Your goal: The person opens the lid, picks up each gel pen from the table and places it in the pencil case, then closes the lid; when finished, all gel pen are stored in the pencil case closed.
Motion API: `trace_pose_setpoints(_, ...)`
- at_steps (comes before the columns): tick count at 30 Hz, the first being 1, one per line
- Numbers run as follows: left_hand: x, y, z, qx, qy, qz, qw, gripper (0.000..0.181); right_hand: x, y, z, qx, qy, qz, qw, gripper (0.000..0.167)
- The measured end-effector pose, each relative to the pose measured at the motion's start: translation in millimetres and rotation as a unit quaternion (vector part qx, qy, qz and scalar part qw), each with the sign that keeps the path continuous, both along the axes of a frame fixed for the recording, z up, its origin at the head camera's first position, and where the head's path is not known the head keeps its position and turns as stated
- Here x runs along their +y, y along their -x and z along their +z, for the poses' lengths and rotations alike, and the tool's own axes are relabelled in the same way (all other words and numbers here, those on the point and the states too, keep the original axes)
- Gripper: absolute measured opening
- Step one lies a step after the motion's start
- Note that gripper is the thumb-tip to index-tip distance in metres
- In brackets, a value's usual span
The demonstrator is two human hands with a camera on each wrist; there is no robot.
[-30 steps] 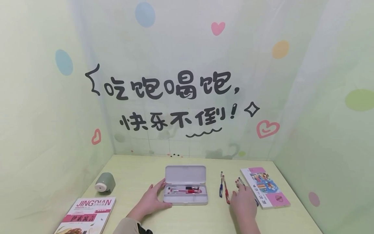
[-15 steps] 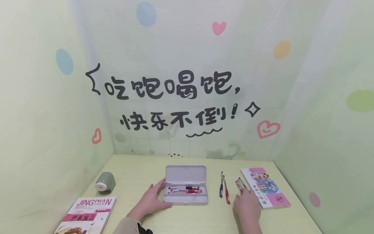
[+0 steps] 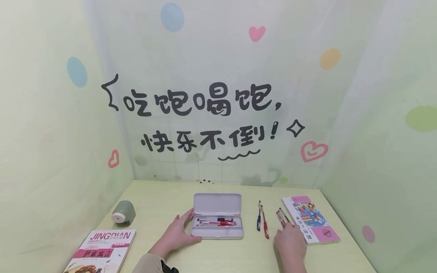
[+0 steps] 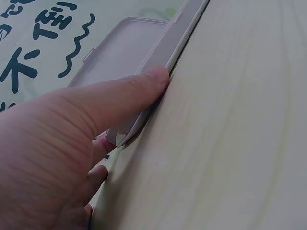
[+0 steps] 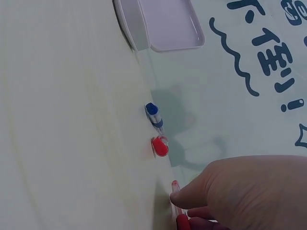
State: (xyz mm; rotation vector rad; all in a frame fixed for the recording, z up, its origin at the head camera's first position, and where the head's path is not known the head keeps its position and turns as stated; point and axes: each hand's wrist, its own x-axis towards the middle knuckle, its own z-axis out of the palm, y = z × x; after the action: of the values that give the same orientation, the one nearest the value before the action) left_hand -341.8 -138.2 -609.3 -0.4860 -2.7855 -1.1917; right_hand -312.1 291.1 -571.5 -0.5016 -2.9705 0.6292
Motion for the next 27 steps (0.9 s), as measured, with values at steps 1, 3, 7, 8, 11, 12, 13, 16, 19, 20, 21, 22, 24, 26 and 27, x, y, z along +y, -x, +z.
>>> trace_pose_setpoints(1,0.0,0.0,-0.1,0.000,0.000,0.000,1.0000,0.128,0,0.2,-0.2,-0.003,0.000,0.000,1.0000,0.056)
trace_pose_setpoints(3,0.1,-0.2,0.0,-0.001,0.000,0.000,1.0000,0.128,1,0.4,-0.3,-0.013,0.000,0.002,0.9999,0.051)
trace_pose_setpoints(7,0.5,-0.2,0.4,-0.005,-0.003,0.001,1.0000,0.128,2,0.7,0.5,-0.027,0.001,0.009,0.9996,0.035)
trace_pose_setpoints(8,0.7,0.0,0.6,-0.006,-0.004,0.002,1.0000,0.127,2,0.8,0.7,-0.029,0.001,0.011,0.9995,0.032)
trace_pose_setpoints(11,1.0,0.6,1.0,-0.006,-0.003,0.003,1.0000,0.127,2,1.1,1.3,-0.028,0.001,0.012,0.9995,0.029)
trace_pose_setpoints(12,1.1,0.7,1.3,-0.007,0.000,0.004,1.0000,0.127,2,1.2,1.3,-0.027,0.001,0.012,0.9996,0.029)
trace_pose_setpoints(13,1.1,0.8,1.2,-0.005,0.000,0.003,1.0000,0.127,2,1.3,1.3,-0.026,0.001,0.011,0.9996,0.029)
trace_pose_setpoints(16,1.0,0.3,1.1,-0.004,0.002,0.003,1.0000,0.127,2,1.2,0.9,-0.022,0.002,0.011,0.9997,0.029)
trace_pose_setpoints(19,0.5,0.1,0.4,0.001,0.000,0.001,1.0000,0.127,1,1.0,0.8,-0.015,0.002,0.012,0.9998,0.030)
trace_pose_setpoints(20,0.4,0.2,0.2,-0.001,0.002,0.002,1.0000,0.127,0,1.0,1.1,-0.012,0.001,0.013,0.9998,0.032)
trace_pose_setpoints(21,0.3,0.3,0.1,-0.001,0.001,0.002,1.0000,0.127,0,1.3,1.5,-0.006,-0.001,0.013,0.9999,0.033)
trace_pose_setpoints(22,0.2,0.4,0.0,-0.002,0.001,0.002,1.0000,0.127,-1,1.5,2.0,-0.002,-0.002,0.015,0.9999,0.035)
trace_pose_setpoints(24,-0.1,0.9,-0.4,-0.004,0.000,0.003,1.0000,0.127,-3,2.3,2.9,0.012,-0.005,0.017,0.9998,0.037)
trace_pose_setpoints(26,-0.2,1.5,-0.7,-0.005,-0.001,0.002,1.0000,0.127,-7,2.7,5.3,0.027,-0.006,0.021,0.9994,0.039)
trace_pose_setpoints(27,-0.1,1.4,-0.4,-0.005,-0.003,0.002,1.0000,0.127,-9,3.0,6.1,0.035,-0.007,0.023,0.9991,0.039)
